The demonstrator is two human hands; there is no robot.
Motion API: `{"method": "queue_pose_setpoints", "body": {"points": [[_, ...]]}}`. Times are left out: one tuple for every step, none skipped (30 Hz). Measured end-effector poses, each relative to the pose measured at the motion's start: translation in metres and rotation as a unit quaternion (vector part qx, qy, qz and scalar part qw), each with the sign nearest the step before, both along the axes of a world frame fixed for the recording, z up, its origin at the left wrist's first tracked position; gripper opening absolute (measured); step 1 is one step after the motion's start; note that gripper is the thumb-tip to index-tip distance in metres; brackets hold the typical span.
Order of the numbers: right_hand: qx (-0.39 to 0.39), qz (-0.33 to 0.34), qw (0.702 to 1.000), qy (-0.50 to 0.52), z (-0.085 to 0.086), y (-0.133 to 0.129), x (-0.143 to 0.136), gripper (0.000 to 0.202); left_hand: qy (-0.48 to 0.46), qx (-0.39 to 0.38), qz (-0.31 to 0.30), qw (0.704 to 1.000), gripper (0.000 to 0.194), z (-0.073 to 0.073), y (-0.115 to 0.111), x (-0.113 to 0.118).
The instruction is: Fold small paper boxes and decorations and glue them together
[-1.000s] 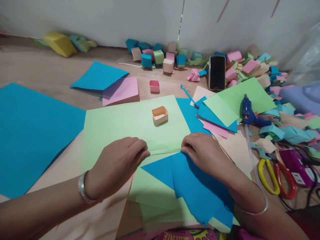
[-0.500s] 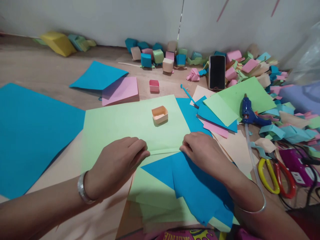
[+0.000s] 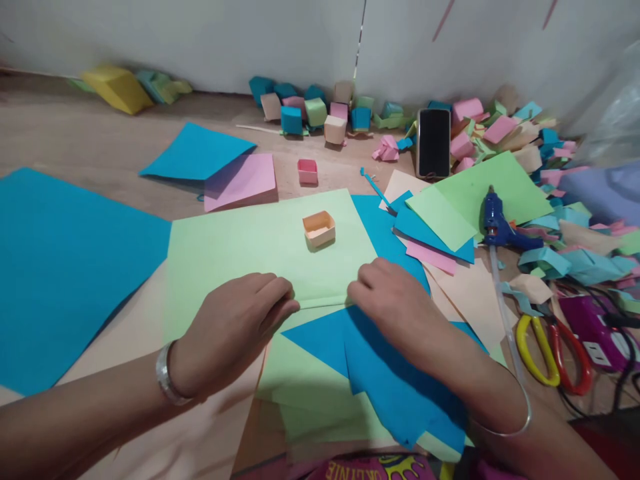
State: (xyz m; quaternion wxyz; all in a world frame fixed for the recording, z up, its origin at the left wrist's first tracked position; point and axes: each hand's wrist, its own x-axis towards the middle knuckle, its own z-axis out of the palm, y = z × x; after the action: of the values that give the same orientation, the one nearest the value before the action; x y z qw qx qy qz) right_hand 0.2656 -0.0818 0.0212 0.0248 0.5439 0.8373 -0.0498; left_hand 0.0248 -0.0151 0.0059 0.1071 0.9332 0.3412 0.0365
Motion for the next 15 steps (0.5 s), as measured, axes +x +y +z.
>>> {"method": "queue_pose_setpoints", "body": {"points": [[0.006,0.034,0.999,-0.007,0.000,-0.002,-0.006,0.013,0.000,0.002,0.000,1.000,0.027,0.000,0.000,0.000],[0.013,0.063,0.998,-0.016,0.000,-0.003,-0.012,0.011,0.001,0.003,0.001,1.000,0.027,0.000,0.000,0.000],[0.021,0.086,0.996,-0.026,0.000,-0.005,-0.017,0.010,0.002,0.005,0.001,1.000,0.027,0.000,0.000,0.000],[0.030,0.100,0.994,-0.033,0.001,-0.007,-0.021,0.012,0.003,0.006,0.001,1.000,0.026,0.000,0.000,0.001],[0.037,0.109,0.993,-0.040,0.001,-0.008,-0.024,0.016,0.004,0.006,0.000,1.000,0.026,0.000,0.000,0.001],[0.040,0.113,0.992,-0.044,0.001,-0.009,-0.026,0.020,0.006,0.005,0.000,1.000,0.027,0.000,0.000,0.001],[0.042,0.113,0.992,-0.044,0.002,-0.010,-0.027,0.022,0.006,0.003,0.000,1.000,0.027,0.000,0.000,0.001],[0.042,0.111,0.992,-0.042,0.002,-0.011,-0.027,0.023,0.006,0.002,0.000,1.000,0.027,0.000,0.000,0.001],[0.041,0.109,0.992,-0.040,0.002,-0.012,-0.027,0.025,0.005,0.001,0.000,1.000,0.027,0.000,0.000,0.001],[0.038,0.109,0.993,-0.037,0.002,-0.012,-0.026,0.028,0.003,0.000,0.000,1.000,0.028,0.000,0.000,0.001],[0.037,0.108,0.993,-0.034,0.002,-0.013,-0.026,0.032,0.002,0.000,0.001,1.000,0.028,0.000,0.000,0.001],[0.036,0.106,0.993,-0.034,0.002,-0.013,-0.026,0.035,0.002,0.000,0.002,1.000,0.028,0.000,0.000,0.000],[0.034,0.104,0.993,-0.035,0.002,-0.013,-0.026,0.038,0.002,0.000,0.002,1.000,0.027,0.000,0.000,0.000],[0.033,0.102,0.994,-0.037,0.002,-0.013,-0.026,0.040,0.002,0.000,0.002,1.000,0.027,0.000,0.000,0.000],[0.030,0.098,0.994,-0.039,0.002,-0.014,-0.025,0.041,0.003,-0.001,0.002,1.000,0.026,0.000,0.000,0.000]]}}
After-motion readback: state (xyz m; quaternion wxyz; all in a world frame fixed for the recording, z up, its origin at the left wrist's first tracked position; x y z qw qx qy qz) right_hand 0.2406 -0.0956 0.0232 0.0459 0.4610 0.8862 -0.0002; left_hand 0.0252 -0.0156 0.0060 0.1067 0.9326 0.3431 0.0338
